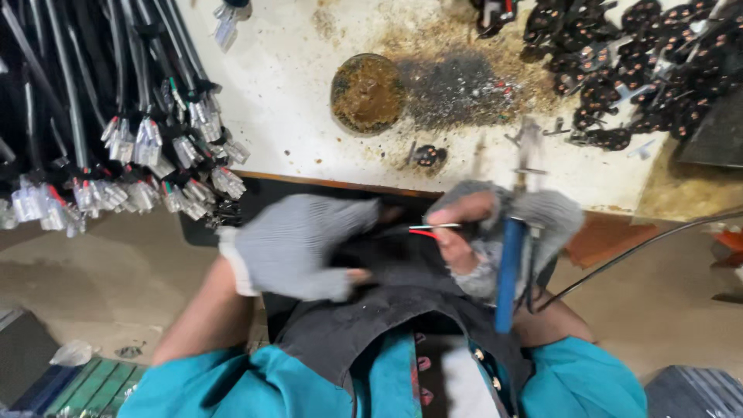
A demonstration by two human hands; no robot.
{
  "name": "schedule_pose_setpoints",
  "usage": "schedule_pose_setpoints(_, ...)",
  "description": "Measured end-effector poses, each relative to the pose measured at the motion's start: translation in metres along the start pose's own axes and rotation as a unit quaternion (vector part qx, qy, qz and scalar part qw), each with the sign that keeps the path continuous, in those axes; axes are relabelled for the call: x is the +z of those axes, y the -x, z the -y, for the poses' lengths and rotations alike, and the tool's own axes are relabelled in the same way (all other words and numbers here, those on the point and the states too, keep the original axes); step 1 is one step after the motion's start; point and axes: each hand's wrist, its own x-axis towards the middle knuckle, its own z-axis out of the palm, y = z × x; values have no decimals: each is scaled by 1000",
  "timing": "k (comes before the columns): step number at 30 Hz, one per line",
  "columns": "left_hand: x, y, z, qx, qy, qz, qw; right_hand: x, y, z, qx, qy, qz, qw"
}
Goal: The person, wearing fingerless gloves, solders electrical wires at a cluttered workbench. They hold a wire and connector in one hand, apply a soldering iron to the joint, and repeatedly work through wires, handling red, green and black insulated wires and finished connector plugs arranged on the bench.
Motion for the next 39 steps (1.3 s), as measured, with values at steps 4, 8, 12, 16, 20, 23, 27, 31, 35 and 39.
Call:
schedule_pose_setpoints(4, 48, -30, -17, -123, 170, -152, 966, 16, -10, 23, -61, 51, 18, 997)
schedule_pose_setpoints(8, 45, -34, -4, 61, -43, -204, 976, 6, -20, 48, -39, 74, 13, 996)
schedule_pose_setpoints(12, 26, -30, 10, 143, -47, -112, 982, 7, -32, 56, -64, 40, 64, 995)
schedule_pose_setpoints(16, 28, -30, 7, 77, 39, -68, 994, 9, -30, 29, -60, 46, 67, 995)
schedule_pose_setpoints(20, 42, -35, 3, 44, -16, -197, 979, -10, -6, -54, -31, 25, 55, 998)
schedule_pose_setpoints(23, 46, -35, 3, 53, 30, -234, 970, 2, -17, -125, -19, 19, 134, 991)
schedule_pose_setpoints(27, 44, -35, 5, 53, 72, -233, 968, 17, -30, -142, 43, -30, 213, 976)
schedule_pose_setpoints(31, 41, -36, 7, 62, 73, -222, 970, -3, -13, -90, 0, 35, 94, 995)
schedule_pose_setpoints(35, 39, -37, 5, 51, 60, -208, 975, -5, -17, -7, -32, 60, 37, 997)
schedule_pose_setpoints(39, 39, -37, 4, 58, 69, -225, 970, 12, -36, 32, -48, 50, 43, 997)
